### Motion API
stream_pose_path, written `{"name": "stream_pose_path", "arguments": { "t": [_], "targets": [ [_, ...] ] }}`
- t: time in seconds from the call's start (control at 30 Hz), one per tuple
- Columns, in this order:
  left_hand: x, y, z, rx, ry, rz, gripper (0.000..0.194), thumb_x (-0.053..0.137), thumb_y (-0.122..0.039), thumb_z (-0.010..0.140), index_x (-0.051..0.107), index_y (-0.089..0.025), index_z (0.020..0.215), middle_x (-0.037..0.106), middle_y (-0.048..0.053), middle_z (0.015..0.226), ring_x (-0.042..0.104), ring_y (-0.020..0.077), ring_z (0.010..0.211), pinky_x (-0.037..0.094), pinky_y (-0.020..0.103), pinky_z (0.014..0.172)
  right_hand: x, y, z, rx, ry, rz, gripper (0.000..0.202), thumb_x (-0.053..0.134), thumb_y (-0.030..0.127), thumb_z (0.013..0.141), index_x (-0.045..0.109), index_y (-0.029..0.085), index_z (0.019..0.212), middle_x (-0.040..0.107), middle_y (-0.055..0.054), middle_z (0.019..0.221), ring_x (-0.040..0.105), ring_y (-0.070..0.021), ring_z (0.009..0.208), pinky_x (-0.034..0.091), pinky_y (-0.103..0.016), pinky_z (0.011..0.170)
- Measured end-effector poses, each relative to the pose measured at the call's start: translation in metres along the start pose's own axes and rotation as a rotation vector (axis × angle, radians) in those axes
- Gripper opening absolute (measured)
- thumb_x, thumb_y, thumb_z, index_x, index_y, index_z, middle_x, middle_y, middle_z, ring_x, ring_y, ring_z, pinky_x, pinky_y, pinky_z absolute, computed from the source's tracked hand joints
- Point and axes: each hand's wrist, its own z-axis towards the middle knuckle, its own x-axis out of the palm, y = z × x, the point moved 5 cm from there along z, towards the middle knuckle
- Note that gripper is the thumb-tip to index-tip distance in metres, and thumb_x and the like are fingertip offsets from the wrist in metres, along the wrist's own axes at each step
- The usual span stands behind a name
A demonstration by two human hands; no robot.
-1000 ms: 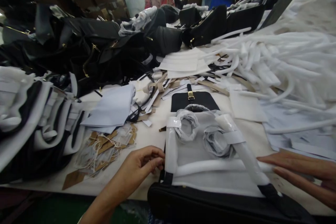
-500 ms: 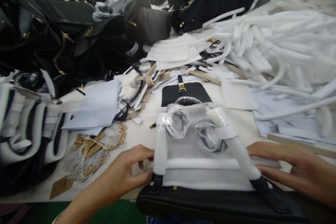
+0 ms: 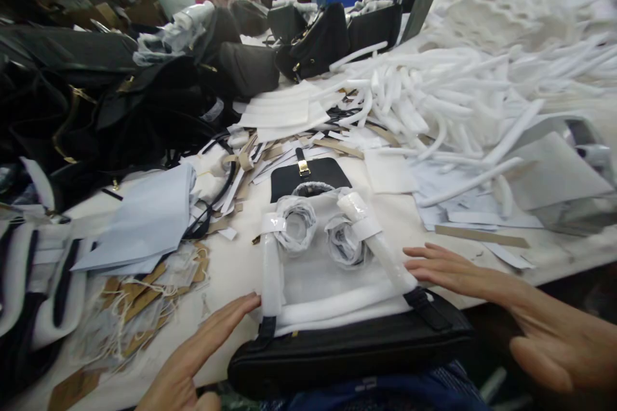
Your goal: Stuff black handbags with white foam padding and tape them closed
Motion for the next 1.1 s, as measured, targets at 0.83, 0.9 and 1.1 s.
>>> {"name": "stream_pose_path", "arguments": {
  "t": [0.83,0.9,1.1],
  "targets": [
    [0.131,-0.101,0.025,0.654,-0.331,0.706,0.051,0.049,-0.016,0.095,0.044,-0.018,0.146,0.049,0.009,0.149,0.046,0.0262,0.138,0.049,0.047,0.108,0.066,-0.009,0.034,0.143,-0.201,0.005,0.048,0.052,0.062,0.089,0.072,0.019,0.081,0.070,-0.007,0.082,0.063,-0.0226,0.080,0.047,-0.032,0.075],
    [0.140,-0.096,0.031,0.640,-0.367,0.748,0.053,0.050,-0.017,0.095,0.042,-0.018,0.147,0.047,0.008,0.150,0.046,0.0265,0.138,0.051,0.048,0.106,0.068,-0.011,0.024,0.185,-0.301,0.106,0.047,0.052,0.062,0.089,0.074,0.020,0.093,0.073,-0.009,0.096,0.065,-0.0250,0.092,0.049,-0.035,0.086],
    [0.140,-0.073,0.044,0.821,-0.457,0.765,0.062,0.058,-0.027,0.090,0.040,-0.020,0.149,0.056,0.006,0.142,0.060,0.0245,0.125,0.058,0.036,0.095,0.090,-0.021,-0.019,0.339,-0.406,0.603,0.066,0.051,0.064,0.089,0.055,0.020,0.139,0.064,-0.013,0.133,0.060,-0.0293,0.123,0.046,-0.042,0.106]
  ]
}}
